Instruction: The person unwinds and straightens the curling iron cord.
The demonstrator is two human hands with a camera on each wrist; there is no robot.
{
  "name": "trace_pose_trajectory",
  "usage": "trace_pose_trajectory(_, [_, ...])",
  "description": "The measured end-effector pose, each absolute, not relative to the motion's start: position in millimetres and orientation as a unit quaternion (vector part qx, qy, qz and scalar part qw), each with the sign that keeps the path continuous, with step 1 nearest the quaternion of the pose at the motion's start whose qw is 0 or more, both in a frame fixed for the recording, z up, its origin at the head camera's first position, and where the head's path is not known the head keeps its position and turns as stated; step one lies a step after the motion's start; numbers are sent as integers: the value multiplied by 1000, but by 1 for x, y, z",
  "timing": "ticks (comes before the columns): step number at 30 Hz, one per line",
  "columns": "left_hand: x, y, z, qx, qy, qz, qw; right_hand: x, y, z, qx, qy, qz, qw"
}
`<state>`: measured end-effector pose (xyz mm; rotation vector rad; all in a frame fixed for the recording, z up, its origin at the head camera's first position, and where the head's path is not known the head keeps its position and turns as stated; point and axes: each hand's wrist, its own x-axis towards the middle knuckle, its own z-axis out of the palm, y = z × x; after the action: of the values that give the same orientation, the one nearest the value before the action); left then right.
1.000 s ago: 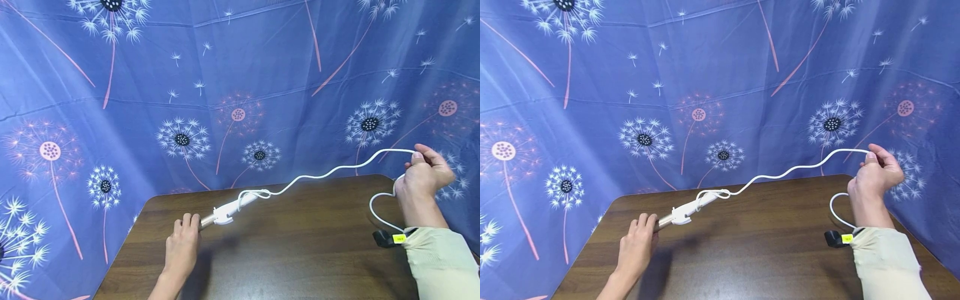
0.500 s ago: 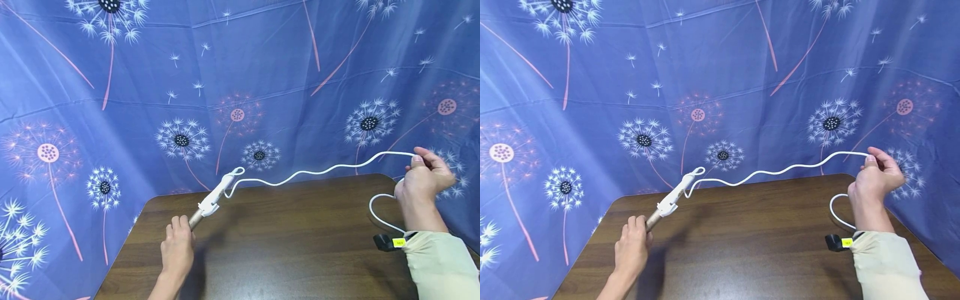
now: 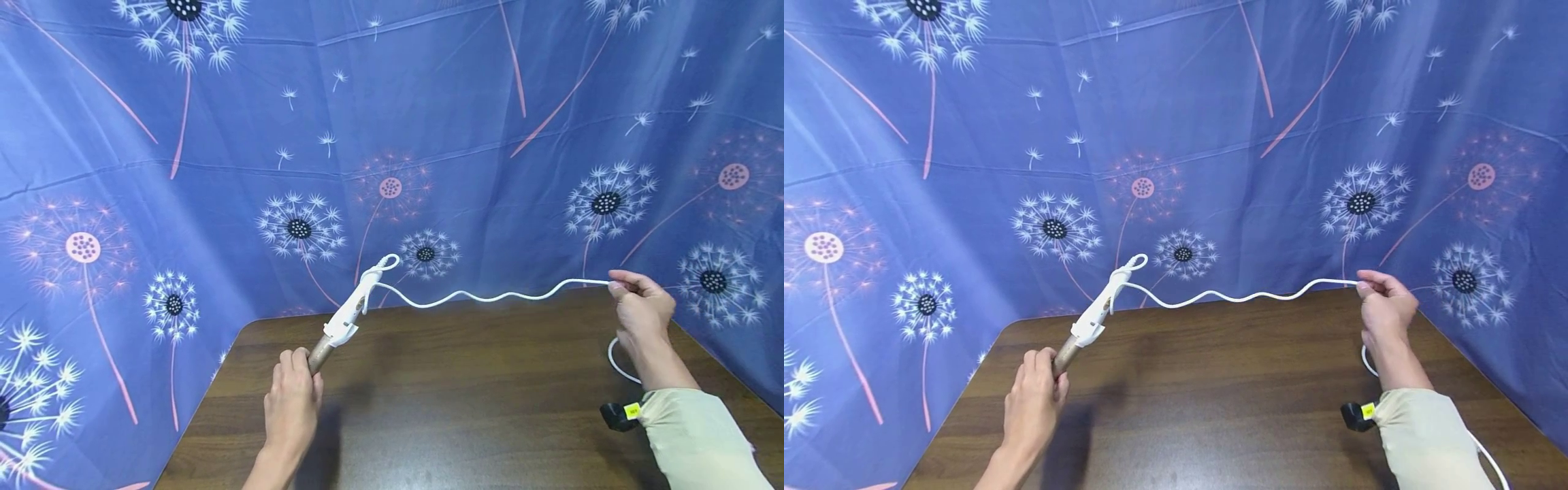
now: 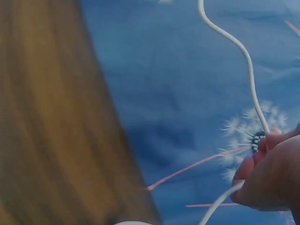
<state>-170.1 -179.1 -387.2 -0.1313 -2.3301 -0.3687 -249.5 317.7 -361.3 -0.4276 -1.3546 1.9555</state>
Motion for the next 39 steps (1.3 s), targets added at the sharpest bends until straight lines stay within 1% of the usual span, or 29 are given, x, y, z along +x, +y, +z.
trace_pose_trajectory(3, [-169, -178, -385, -59, -908, -145, 388, -249, 316, -375, -119, -622, 723, 276])
trace_pose_trajectory(5, [-169, -177, -384, -62, -906, -146, 393, -249, 316, -383, -68, -674, 700, 227])
trace_pose_trajectory(7, [-169, -176, -382, -66, -905, -148, 394, -249, 314, -390, -22, -716, 676, 172])
trace_pose_trajectory(11, [-168, -173, -378, -68, -904, -151, 395, -252, 308, -400, 37, -783, 618, 70])
trace_pose_trajectory(13, [-167, -171, -376, -70, -903, -152, 397, -254, 304, -404, 51, -806, 589, 32])
trace_pose_trajectory(16, [-167, -169, -374, -75, -901, -153, 399, -256, 297, -409, 62, -829, 556, -4])
trace_pose_trajectory(18, [-166, -168, -374, -77, -901, -154, 399, -257, 293, -412, 65, -832, 550, -21])
trace_pose_trajectory(22, [-165, -167, -374, -80, -900, -156, 399, -257, 287, -419, 72, -833, 547, -38])
trace_pose_trajectory(32, [-165, -165, -374, -87, -894, -163, 408, -256, 277, -427, 89, -828, 550, -61])
trace_pose_trajectory(39, [-164, -163, -370, -92, -889, -168, 416, -257, 270, -427, 90, -833, 543, -58])
